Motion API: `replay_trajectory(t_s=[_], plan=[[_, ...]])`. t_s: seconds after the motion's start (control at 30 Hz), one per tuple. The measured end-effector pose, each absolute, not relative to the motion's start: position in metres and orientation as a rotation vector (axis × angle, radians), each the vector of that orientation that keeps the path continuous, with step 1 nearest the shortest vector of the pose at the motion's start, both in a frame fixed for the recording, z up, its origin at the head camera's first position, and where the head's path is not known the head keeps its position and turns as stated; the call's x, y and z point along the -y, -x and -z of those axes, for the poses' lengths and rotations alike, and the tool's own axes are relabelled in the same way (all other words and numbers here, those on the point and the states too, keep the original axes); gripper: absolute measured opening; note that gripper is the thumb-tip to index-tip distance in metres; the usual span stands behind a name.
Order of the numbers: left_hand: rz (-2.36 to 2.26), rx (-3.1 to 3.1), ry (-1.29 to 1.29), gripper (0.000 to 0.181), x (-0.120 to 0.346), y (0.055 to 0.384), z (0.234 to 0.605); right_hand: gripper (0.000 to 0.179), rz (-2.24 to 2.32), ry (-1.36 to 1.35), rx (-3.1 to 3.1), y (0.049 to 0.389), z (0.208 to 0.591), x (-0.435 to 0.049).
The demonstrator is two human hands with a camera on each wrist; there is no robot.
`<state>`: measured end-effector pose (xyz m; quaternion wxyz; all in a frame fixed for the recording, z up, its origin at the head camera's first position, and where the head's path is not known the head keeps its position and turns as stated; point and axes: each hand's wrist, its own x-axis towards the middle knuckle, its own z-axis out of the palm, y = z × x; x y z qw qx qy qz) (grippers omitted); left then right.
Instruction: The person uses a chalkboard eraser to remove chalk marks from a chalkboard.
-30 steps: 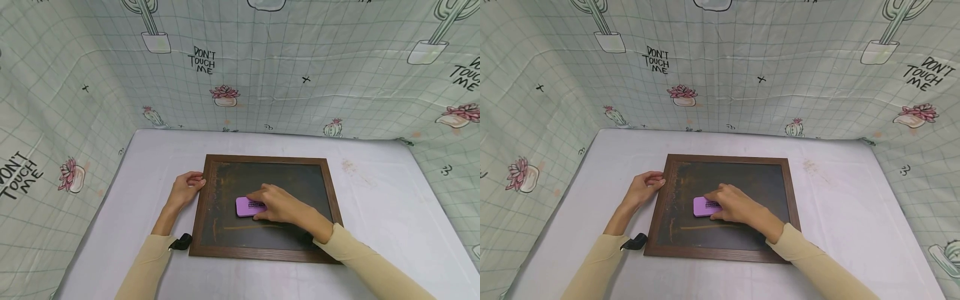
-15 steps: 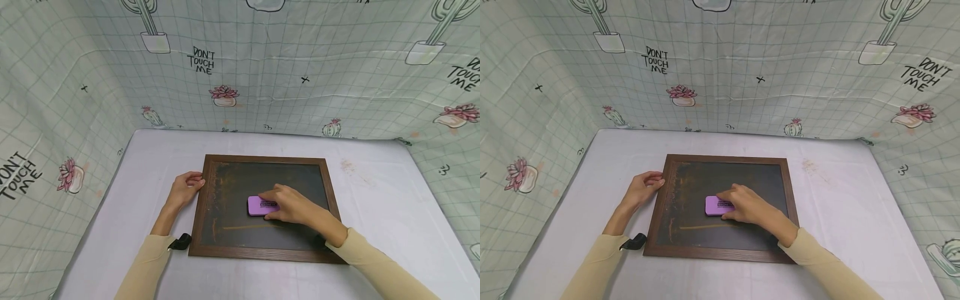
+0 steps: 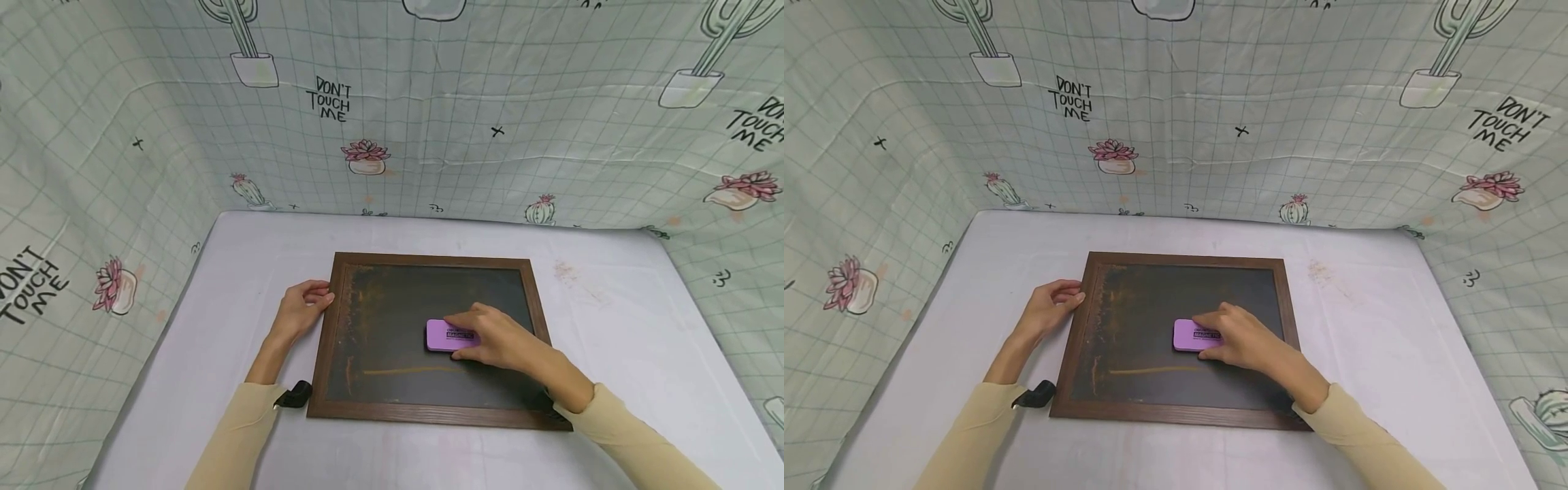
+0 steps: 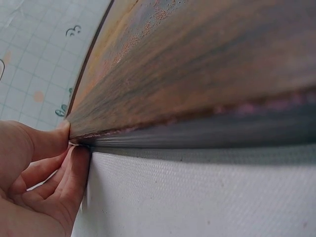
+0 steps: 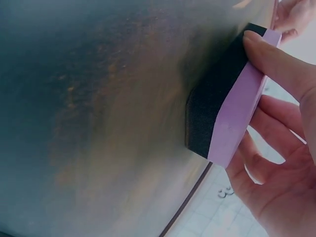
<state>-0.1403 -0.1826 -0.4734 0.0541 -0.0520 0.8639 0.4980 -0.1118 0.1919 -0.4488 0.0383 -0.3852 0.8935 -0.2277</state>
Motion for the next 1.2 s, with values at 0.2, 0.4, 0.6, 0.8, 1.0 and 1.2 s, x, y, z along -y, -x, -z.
replay_trajectory(t_s=[0.2, 0.4, 0.6, 0.8, 1.0, 1.2], plan=[[-1.513, -2.621, 0.151, 0.036, 0.183, 0.140, 0.473, 0.057, 0.779, 1.117, -2.705, 0.111, 0.450, -0.200], [-1.520, -2.623, 0.161, 0.035, 0.183, 0.141, 0.472, 0.056, 0.830, 1.100, -2.680, 0.110, 0.451, -0.205], [-1.515, -2.615, 0.167, 0.035, 0.182, 0.141, 0.471, 0.057, 0.831, 1.068, -2.682, 0.105, 0.448, -0.211], [-1.510, -2.611, 0.163, 0.036, 0.181, 0.141, 0.471, 0.058, 0.826, 1.079, -2.708, 0.097, 0.446, -0.218], [-1.517, -2.605, 0.164, 0.037, 0.181, 0.142, 0.471, 0.057, 0.796, 1.044, -2.725, 0.088, 0.444, -0.226], [-1.520, -2.606, 0.171, 0.036, 0.181, 0.141, 0.472, 0.056, 0.782, 1.030, -2.722, 0.079, 0.442, -0.235]])
